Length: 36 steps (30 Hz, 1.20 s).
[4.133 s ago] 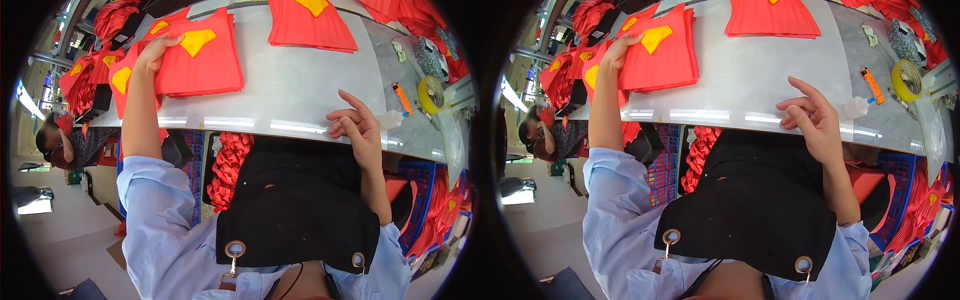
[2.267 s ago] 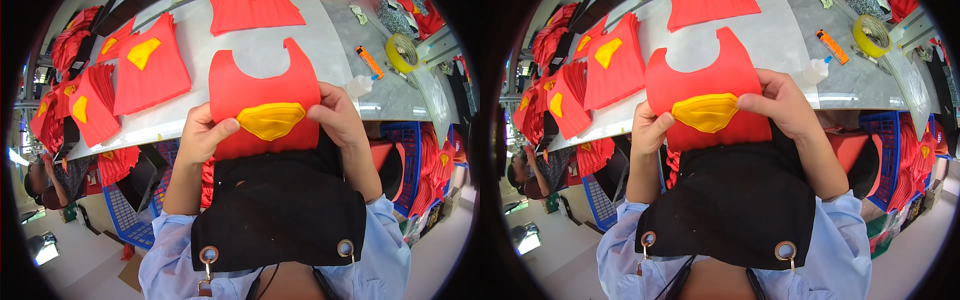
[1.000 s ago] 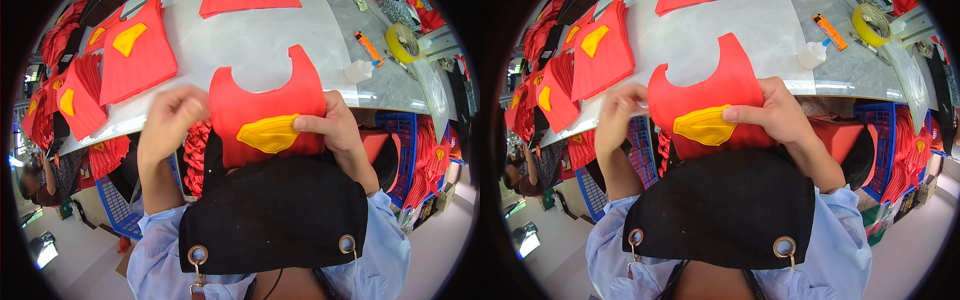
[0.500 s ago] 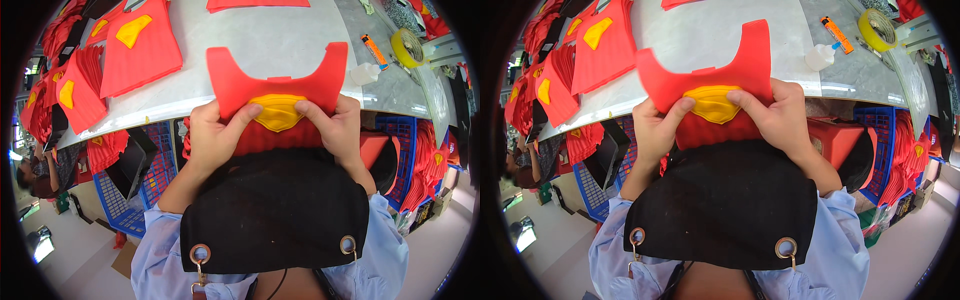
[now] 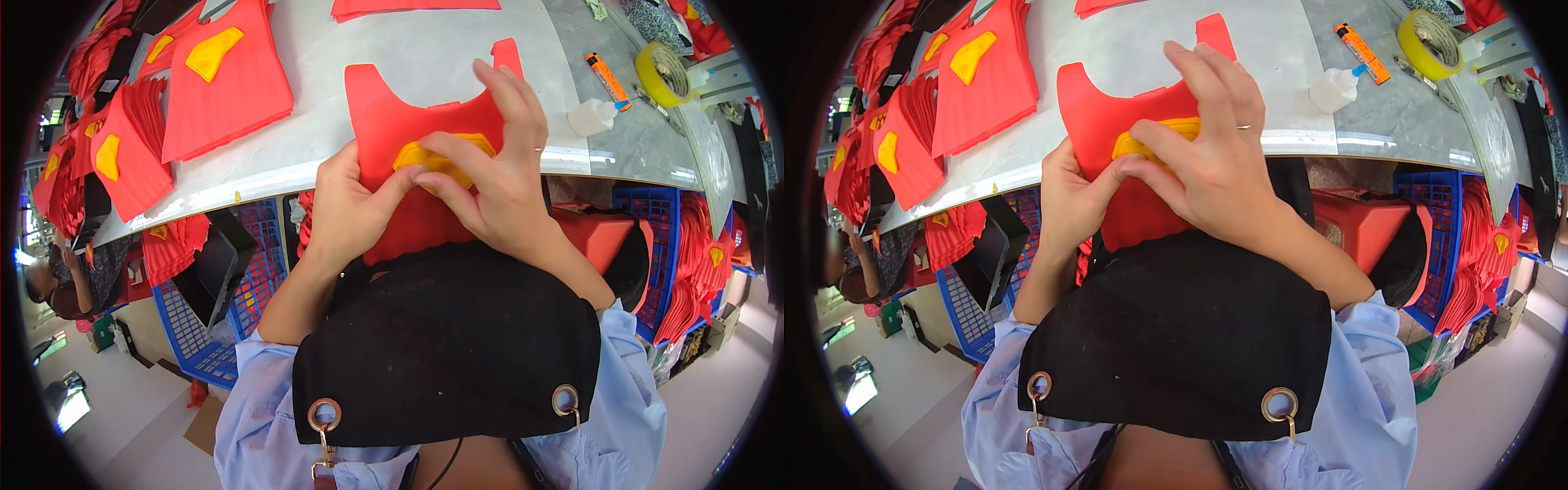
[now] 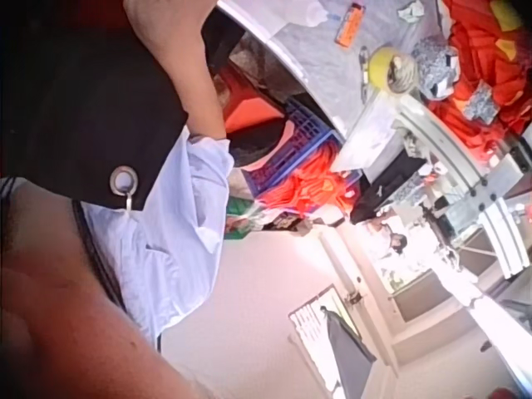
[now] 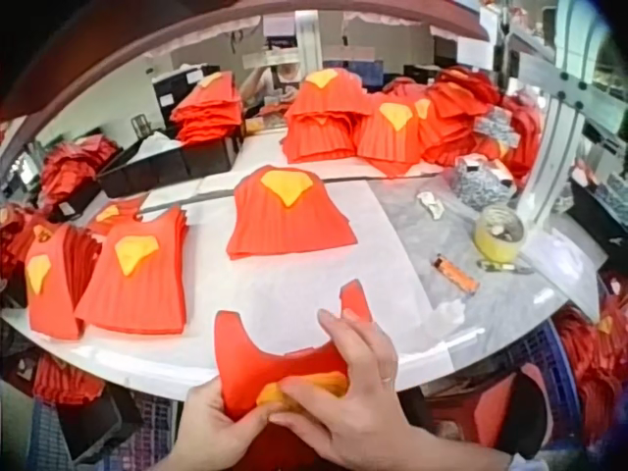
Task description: Applying glue to yellow felt emblems and attaching them to red fabric bibs.
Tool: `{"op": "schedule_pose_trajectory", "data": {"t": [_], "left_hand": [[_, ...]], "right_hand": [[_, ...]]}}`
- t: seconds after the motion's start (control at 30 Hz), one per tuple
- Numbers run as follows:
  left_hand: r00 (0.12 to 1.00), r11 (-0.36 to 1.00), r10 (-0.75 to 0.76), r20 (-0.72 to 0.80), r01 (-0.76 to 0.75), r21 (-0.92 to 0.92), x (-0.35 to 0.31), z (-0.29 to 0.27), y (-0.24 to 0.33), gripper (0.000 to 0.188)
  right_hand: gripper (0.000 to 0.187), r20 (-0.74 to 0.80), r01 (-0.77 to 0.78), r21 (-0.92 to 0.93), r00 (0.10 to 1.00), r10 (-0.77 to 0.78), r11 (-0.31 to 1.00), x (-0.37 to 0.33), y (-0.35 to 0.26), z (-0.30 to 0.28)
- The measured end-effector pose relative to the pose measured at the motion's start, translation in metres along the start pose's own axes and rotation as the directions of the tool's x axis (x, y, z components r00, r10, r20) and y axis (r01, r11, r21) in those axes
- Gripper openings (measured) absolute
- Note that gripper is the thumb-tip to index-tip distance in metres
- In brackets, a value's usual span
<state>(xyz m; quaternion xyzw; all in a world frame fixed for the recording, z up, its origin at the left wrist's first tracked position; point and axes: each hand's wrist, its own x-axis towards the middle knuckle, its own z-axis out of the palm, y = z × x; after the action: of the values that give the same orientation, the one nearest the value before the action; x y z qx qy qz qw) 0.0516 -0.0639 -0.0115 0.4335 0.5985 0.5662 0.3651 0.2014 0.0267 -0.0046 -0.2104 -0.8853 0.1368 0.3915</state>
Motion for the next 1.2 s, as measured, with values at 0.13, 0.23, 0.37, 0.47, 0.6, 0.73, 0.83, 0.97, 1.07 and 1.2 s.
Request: {"op": "schedule_pose_trajectory", "data": {"t": [0.13,0.23,0.37,0.47,0.6,0.73,0.83,0.97,1.07,1.2], "left_hand": [[1.0,0.999,-0.004,-0.004,0.004,0.037,-0.004,0.001,-0.003,0.026],[0.999,0.997,-0.049,-0.013,0.049,0.056,-0.004,0.002,0.001,0.027],[0.998,0.995,-0.066,0.002,0.066,0.07,-0.001,0.0,0.001,0.027],[0.999,0.996,-0.053,-0.001,0.053,0.077,0.005,0.0,0.001,0.028],[0.998,0.994,-0.059,-0.006,0.059,0.095,0.002,-0.003,0.001,0.03],[0.998,0.988,-0.055,0.0,0.055,0.141,0.005,-0.003,-0.001,0.033],[0.998,0.978,-0.062,-0.004,0.061,0.201,0.004,-0.004,0.002,0.035],[0.998,0.964,-0.061,0.007,0.057,0.259,0.005,-0.002,0.006,0.035],[0.999,0.97,-0.041,-0.014,0.043,0.239,0.004,-0.002,0.005,0.035],[1.0,0.97,-0.025,-0.003,0.025,0.242,0.005,-0.003,0.003,0.034]], "right_hand": [[0.023,0.078,-0.017,-0.049,0.997,0.021,0.999,0.002,-0.005,0.005],[0.025,0.138,-0.003,-0.097,0.99,0.016,0.995,0.004,-0.003,0.003],[0.032,-0.004,0.114,-0.021,0.993,-0.114,0.993,-0.012,0.009,-0.012],[0.046,-0.453,-0.066,-0.088,0.891,0.019,0.994,-0.031,0.027,-0.028],[0.052,-0.408,-0.326,0.014,0.861,0.303,0.945,-0.028,0.074,-0.048],[0.054,-0.018,-0.524,0.304,0.832,0.555,0.795,-0.021,0.076,-0.05],[0.054,-0.053,-0.342,0.603,0.884,0.464,0.721,-0.016,0.047,-0.042],[0.042,0.05,-0.263,0.678,0.948,0.314,0.686,-0.006,0.029,-0.041],[0.033,0.288,-0.321,0.711,0.945,0.157,0.626,0.003,0.03,-0.045],[0.022,0.22,-0.308,0.701,0.951,0.216,0.643,0.019,0.019,-0.03]]}}
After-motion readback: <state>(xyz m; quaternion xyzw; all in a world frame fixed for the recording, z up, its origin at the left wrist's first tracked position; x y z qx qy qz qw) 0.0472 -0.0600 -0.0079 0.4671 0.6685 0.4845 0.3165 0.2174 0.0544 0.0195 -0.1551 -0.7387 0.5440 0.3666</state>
